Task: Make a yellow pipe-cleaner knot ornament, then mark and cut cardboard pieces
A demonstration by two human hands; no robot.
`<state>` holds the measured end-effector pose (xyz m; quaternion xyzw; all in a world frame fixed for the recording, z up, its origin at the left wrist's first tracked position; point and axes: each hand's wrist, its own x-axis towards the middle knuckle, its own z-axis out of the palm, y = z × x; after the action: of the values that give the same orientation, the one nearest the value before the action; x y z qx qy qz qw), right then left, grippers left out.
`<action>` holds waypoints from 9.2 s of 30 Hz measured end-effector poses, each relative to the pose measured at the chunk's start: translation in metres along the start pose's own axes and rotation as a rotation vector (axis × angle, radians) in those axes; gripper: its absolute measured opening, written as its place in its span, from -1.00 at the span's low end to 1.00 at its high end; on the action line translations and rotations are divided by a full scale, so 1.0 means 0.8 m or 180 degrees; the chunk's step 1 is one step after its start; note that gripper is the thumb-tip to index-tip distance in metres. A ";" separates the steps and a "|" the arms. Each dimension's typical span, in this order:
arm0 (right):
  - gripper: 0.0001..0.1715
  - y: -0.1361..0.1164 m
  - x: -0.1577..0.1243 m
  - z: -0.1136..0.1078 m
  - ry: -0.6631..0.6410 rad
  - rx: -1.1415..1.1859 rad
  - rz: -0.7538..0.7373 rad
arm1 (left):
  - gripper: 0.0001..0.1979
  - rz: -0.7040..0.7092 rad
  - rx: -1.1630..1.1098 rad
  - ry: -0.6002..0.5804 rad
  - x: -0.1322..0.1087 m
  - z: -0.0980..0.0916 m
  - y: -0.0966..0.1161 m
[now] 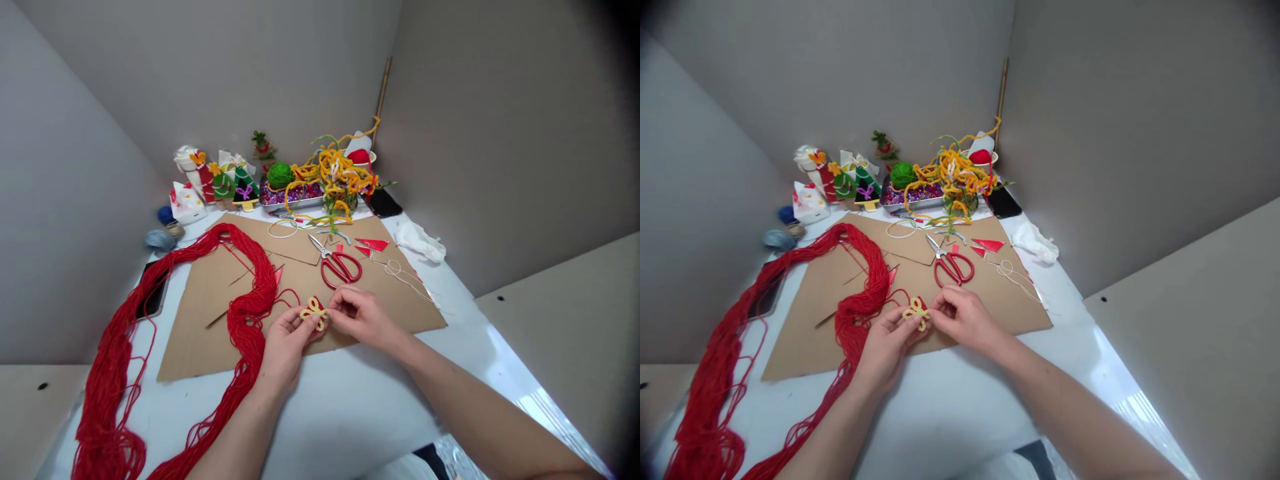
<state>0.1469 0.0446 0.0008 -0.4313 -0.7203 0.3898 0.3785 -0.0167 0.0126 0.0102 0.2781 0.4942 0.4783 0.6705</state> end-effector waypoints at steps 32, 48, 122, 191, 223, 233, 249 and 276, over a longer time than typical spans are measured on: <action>-0.92 -0.013 -0.005 0.003 0.0115 0.0031 -0.0255 | -0.84 0.0687 0.1369 0.0216 -0.006 -0.002 -0.014; -0.74 -0.005 -0.004 0.012 0.0353 0.1029 0.0564 | -0.73 0.0240 0.0401 0.0187 -0.004 0.002 -0.012; -0.69 -0.008 -0.005 0.006 -0.0434 0.1565 0.1060 | -0.84 -0.0163 0.1523 -0.0262 -0.008 -0.001 0.015; -0.86 -0.017 -0.005 0.019 0.0012 0.0937 0.1257 | -0.75 0.0182 0.0456 0.0214 -0.003 0.002 0.000; -0.68 -0.013 -0.012 0.023 -0.0324 0.0929 0.1168 | -0.89 0.0365 0.0882 0.0228 -0.004 -0.003 0.004; -0.58 -0.021 -0.008 0.007 -0.0389 0.0918 0.1190 | -0.82 -0.0293 -0.0140 0.0018 0.002 -0.011 0.008; -0.57 -0.021 -0.006 0.009 -0.0491 0.0888 0.1127 | -0.82 -0.0079 0.0358 -0.0020 0.001 -0.007 0.001; -0.64 -0.019 -0.006 0.009 -0.0048 0.0638 0.0905 | -0.79 -0.0313 0.0555 -0.0073 -0.003 -0.007 0.010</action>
<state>0.1370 0.0333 0.0101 -0.4859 -0.6124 0.5125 0.3553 -0.0248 0.0128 0.0162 0.3163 0.5393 0.3968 0.6721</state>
